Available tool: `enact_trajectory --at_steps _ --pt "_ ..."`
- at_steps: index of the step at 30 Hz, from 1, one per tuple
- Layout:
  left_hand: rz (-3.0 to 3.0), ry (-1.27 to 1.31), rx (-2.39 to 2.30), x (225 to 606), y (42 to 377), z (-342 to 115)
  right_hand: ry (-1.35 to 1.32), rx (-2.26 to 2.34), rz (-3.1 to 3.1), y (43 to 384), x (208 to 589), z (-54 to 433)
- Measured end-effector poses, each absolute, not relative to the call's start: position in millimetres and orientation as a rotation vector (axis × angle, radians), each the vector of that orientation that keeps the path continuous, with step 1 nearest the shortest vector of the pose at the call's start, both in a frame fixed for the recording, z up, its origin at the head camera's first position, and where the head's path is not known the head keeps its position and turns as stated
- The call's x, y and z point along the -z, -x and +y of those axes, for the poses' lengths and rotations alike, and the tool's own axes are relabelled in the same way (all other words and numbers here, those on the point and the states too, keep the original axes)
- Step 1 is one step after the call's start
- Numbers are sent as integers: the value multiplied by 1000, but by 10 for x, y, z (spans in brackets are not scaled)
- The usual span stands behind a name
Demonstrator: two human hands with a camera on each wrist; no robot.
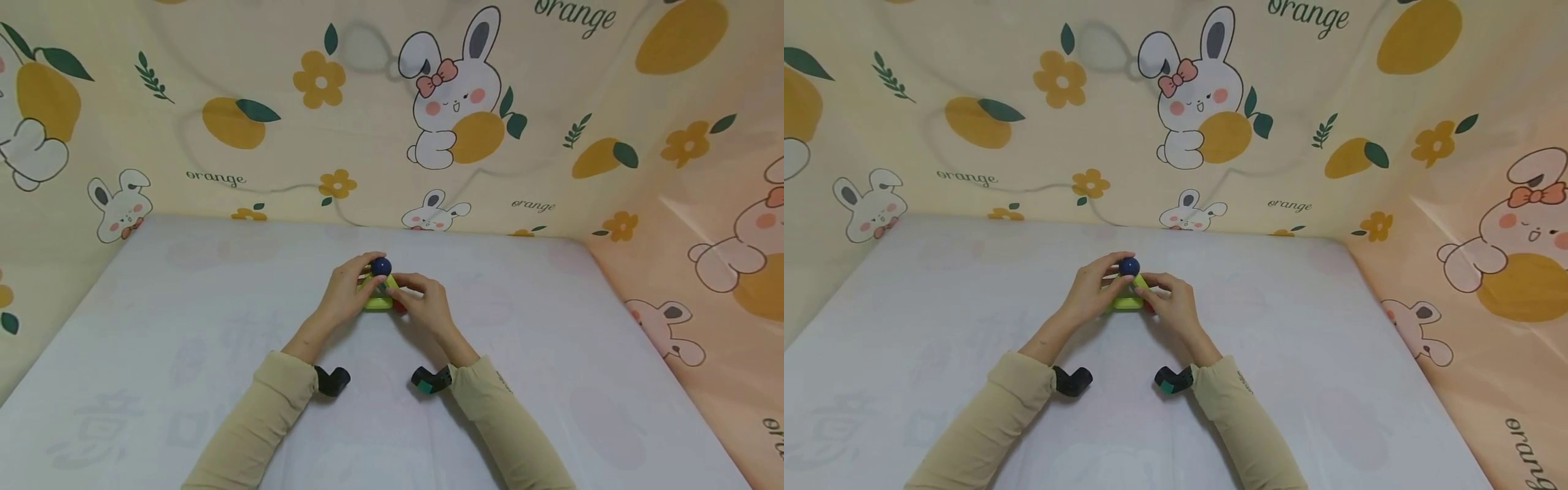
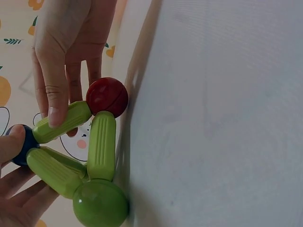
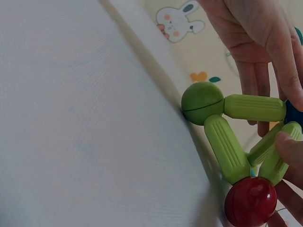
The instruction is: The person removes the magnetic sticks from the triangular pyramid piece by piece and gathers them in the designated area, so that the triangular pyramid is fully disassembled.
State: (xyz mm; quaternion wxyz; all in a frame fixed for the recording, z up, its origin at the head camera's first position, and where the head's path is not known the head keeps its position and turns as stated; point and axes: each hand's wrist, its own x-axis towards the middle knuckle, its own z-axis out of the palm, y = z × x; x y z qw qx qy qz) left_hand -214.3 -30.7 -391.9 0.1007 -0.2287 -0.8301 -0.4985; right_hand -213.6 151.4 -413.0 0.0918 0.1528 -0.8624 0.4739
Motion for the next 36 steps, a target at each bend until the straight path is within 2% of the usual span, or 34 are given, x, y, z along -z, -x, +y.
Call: enact_trajectory --at_steps 10,17,22,36 --pt "-2465 654 1511 3913 2132 -305 -419 -1481 -2543 2137 4144 1517" --pt "-2429 471 1641 3892 2168 -414 -481 -1582 -2476 2147 4174 1566" --pt "-2445 468 1650 3875 2172 -456 -497 -1643 -2465 2160 4191 1599" --pt "-2442 380 1609 3883 2144 -501 -351 -1620 -2524 2100 4031 1572"
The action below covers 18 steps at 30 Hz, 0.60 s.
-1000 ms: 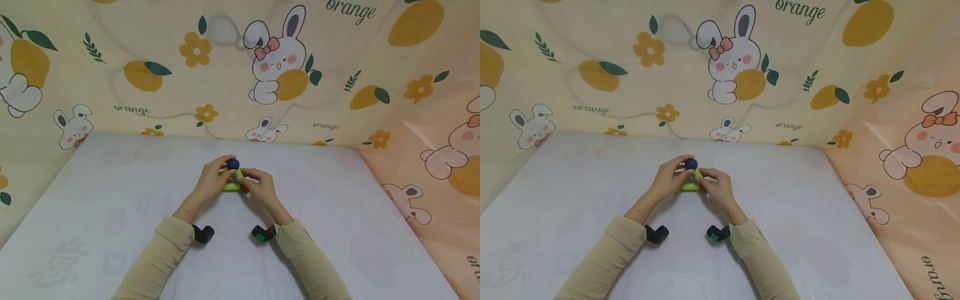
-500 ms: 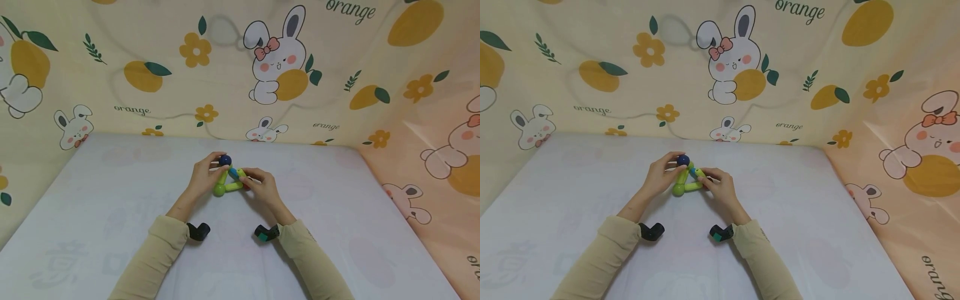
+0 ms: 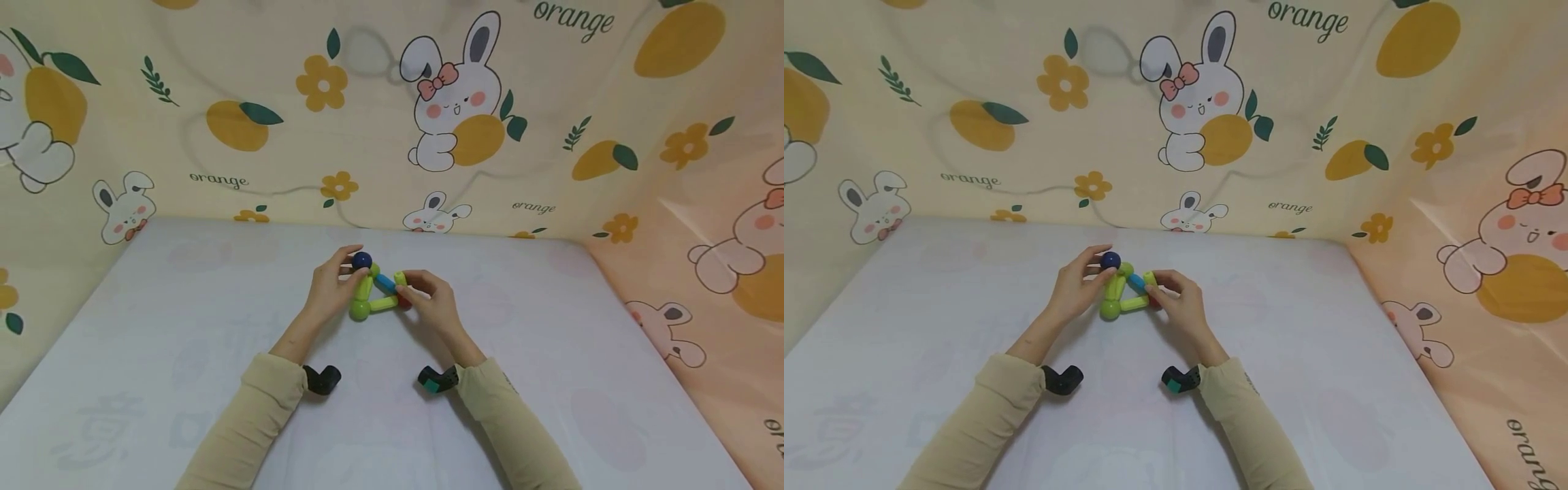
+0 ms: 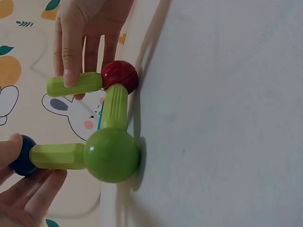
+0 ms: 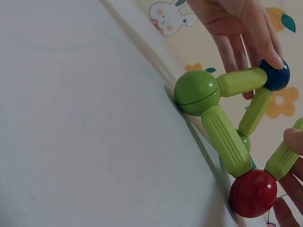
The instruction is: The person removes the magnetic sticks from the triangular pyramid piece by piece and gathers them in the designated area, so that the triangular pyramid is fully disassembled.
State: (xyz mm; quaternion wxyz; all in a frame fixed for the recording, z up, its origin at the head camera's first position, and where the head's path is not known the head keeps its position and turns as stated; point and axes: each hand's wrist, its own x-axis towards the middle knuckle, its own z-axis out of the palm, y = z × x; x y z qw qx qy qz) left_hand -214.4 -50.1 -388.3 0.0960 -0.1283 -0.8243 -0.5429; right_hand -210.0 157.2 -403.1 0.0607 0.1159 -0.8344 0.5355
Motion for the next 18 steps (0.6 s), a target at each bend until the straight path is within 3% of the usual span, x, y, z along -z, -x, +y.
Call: enact_trajectory --at_steps 5,18 --pt "-2482 331 1615 3879 2138 -539 -322 -1615 -2533 1989 3848 1545" --pt "-2554 247 1602 3871 2134 -638 -276 -1645 -2435 2217 4158 1718"
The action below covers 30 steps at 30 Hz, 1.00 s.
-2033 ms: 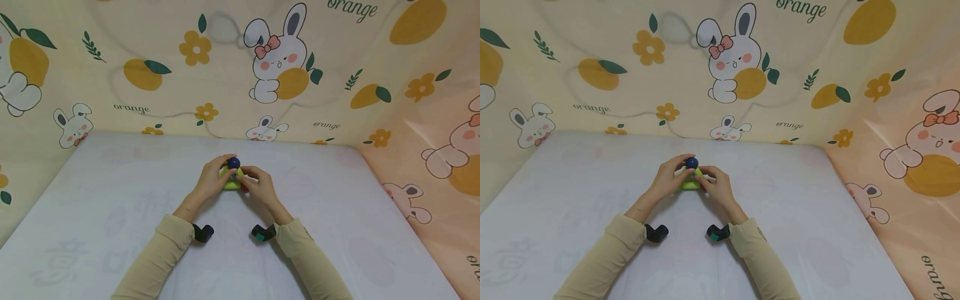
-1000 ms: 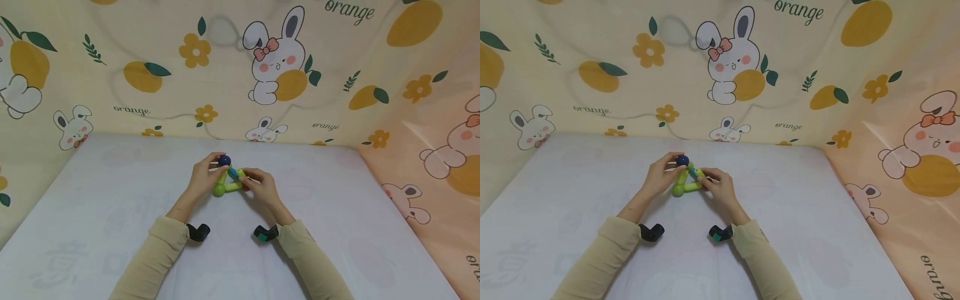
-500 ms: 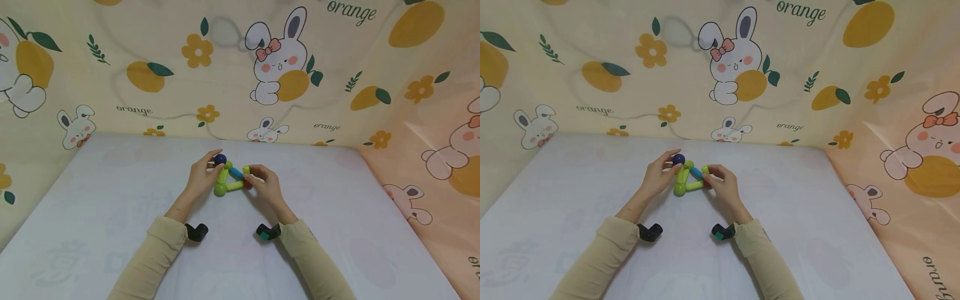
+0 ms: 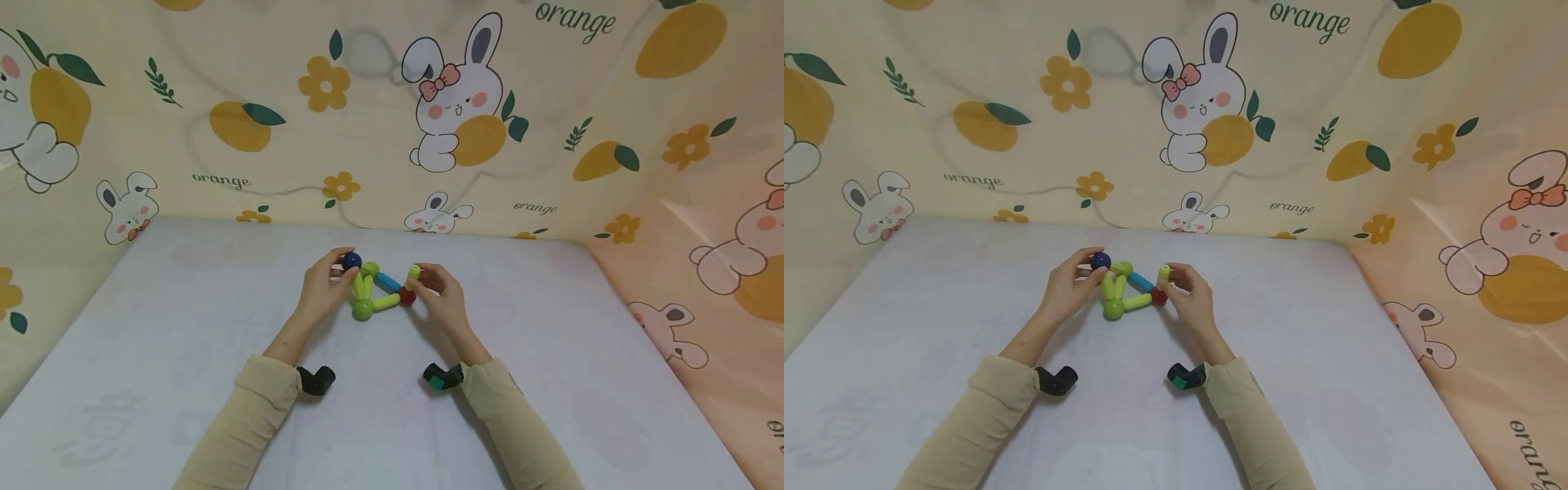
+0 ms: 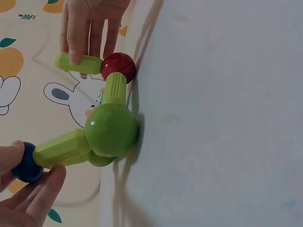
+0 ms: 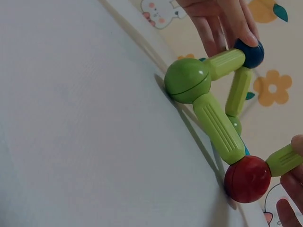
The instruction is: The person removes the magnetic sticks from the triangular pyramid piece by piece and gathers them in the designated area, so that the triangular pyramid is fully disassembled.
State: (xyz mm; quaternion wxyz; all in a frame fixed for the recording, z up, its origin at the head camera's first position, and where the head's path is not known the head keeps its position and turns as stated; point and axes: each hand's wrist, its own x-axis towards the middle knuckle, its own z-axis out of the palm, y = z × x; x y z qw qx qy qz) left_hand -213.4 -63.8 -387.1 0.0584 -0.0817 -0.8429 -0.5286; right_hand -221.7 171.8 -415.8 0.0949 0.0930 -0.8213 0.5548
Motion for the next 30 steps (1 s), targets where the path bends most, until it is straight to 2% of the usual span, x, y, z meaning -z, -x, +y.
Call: enact_trajectory --at_steps 15,23,30 --pt "-2585 210 1508 3929 2117 -717 -314 -1600 -2418 2019 3832 1719" --pt "-2594 250 1443 3959 2096 -773 -223 -1621 -2445 2221 4152 1903" --pt "-2623 266 1431 3961 2088 -818 -191 -1568 -2473 2211 4159 1955"
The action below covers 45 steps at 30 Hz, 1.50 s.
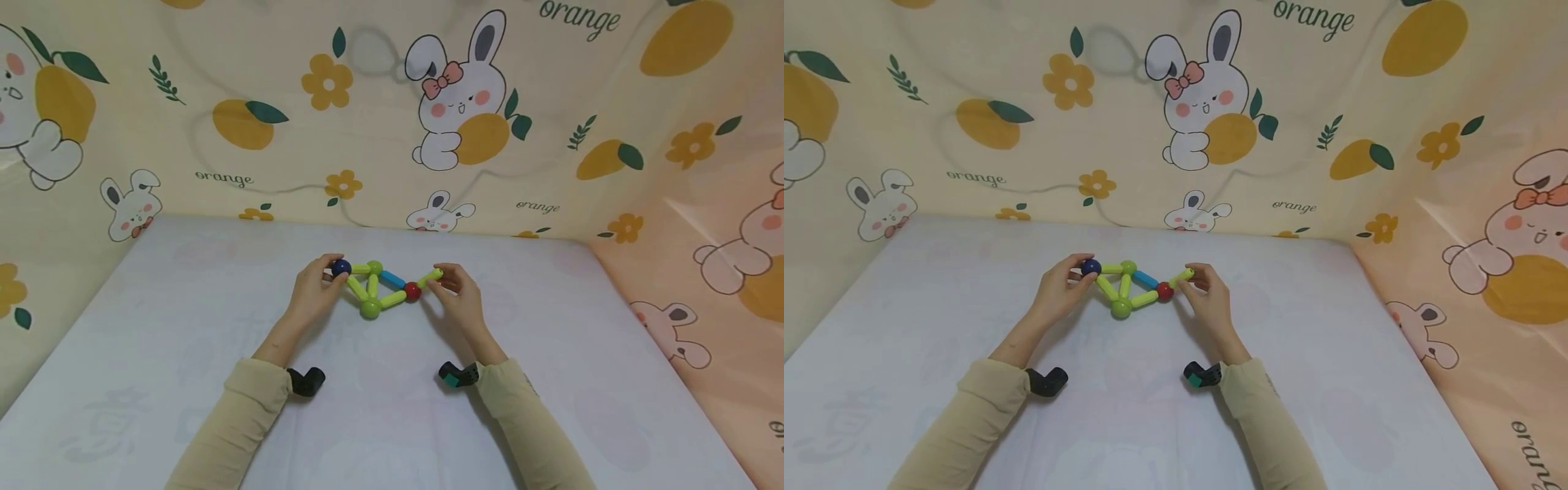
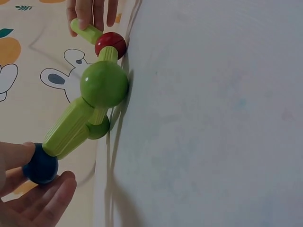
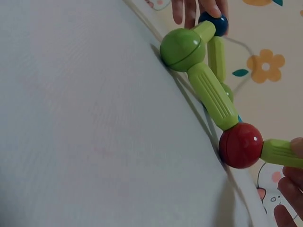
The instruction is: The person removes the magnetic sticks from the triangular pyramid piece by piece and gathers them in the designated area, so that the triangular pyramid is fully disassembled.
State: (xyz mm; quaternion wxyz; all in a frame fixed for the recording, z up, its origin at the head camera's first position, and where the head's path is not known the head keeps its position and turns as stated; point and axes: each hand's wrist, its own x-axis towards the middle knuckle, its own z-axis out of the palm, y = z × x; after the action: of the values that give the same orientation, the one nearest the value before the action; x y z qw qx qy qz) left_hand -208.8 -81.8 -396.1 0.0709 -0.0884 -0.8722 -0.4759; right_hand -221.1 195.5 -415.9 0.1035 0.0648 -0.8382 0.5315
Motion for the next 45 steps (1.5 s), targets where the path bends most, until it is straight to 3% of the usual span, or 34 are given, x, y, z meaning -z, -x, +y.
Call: enact_trajectory --at_steps 8,25,45 --pt "-2705 226 1401 3986 2060 -870 -132 -1539 -2528 2168 4147 2018" --pt "-2756 307 1348 4001 2078 -1023 -328 -1278 -2655 2176 4122 2124" --pt "-2875 252 1235 4020 2076 -1049 -234 -1253 -2765 2151 4163 2186"
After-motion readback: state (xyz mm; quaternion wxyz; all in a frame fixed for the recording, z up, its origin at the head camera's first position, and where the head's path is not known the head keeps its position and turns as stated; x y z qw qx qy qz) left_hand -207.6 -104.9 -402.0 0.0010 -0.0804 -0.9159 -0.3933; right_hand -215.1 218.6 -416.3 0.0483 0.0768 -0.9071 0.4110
